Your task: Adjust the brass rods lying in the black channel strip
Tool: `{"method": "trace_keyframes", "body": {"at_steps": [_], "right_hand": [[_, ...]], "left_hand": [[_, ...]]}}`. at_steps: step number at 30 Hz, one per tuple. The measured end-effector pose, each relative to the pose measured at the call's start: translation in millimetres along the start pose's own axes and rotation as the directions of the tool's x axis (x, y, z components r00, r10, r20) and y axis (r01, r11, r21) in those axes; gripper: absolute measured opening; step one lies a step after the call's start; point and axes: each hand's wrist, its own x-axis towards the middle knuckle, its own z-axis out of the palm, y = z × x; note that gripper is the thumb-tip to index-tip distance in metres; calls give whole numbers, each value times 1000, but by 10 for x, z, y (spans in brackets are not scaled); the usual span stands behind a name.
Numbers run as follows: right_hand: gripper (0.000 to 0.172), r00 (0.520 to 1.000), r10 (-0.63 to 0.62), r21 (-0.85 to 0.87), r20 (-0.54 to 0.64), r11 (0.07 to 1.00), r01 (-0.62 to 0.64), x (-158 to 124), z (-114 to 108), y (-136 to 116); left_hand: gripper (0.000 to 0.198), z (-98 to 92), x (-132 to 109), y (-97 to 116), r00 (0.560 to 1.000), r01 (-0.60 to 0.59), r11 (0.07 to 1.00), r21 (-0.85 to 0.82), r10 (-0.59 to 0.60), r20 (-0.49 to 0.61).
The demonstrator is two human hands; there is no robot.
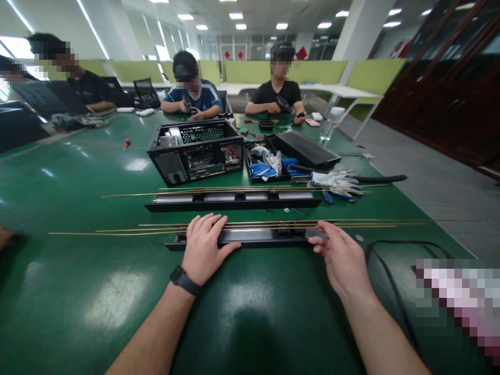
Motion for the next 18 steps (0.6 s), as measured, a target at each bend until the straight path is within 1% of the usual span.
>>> {"method": "trace_keyframes", "body": {"at_steps": [2, 3, 8, 9, 13, 14, 18], "right_hand": [[43, 998, 22, -27, 58, 999, -21, -21, 10, -10], [43, 998, 22, -33, 63, 999, -20, -22, 8, -12], [39, 999, -12, -32, -48, 999, 10, 3, -18, 6], [39, 999, -10, -41, -39, 999, 8, -3, -14, 8], [43, 998, 20, -51, 63, 999, -17, -49, 25, -7], [43, 998, 18, -41, 61, 999, -16, -54, 31, -13], [40, 1000, -11, -23, -23, 1000, 10, -45, 32, -23]], "left_hand": [[64, -3, 1, 1, 1000, -2, 1000, 1, 2, 2], [64, -4, 2, 2, 1000, -3, 1000, 0, 3, 3], [64, -16, 5, 22, 1000, 6, 1000, -4, -6, 12], [64, -18, 5, 27, 1000, 7, 1000, -4, -7, 11], [64, -21, 4, 36, 1000, 3, 1000, -1, -3, 7], [64, -21, 4, 35, 1000, 2, 1000, 0, -2, 5], [64, -17, 7, 26, 1000, -1, 1000, -3, 1, 7]]}}
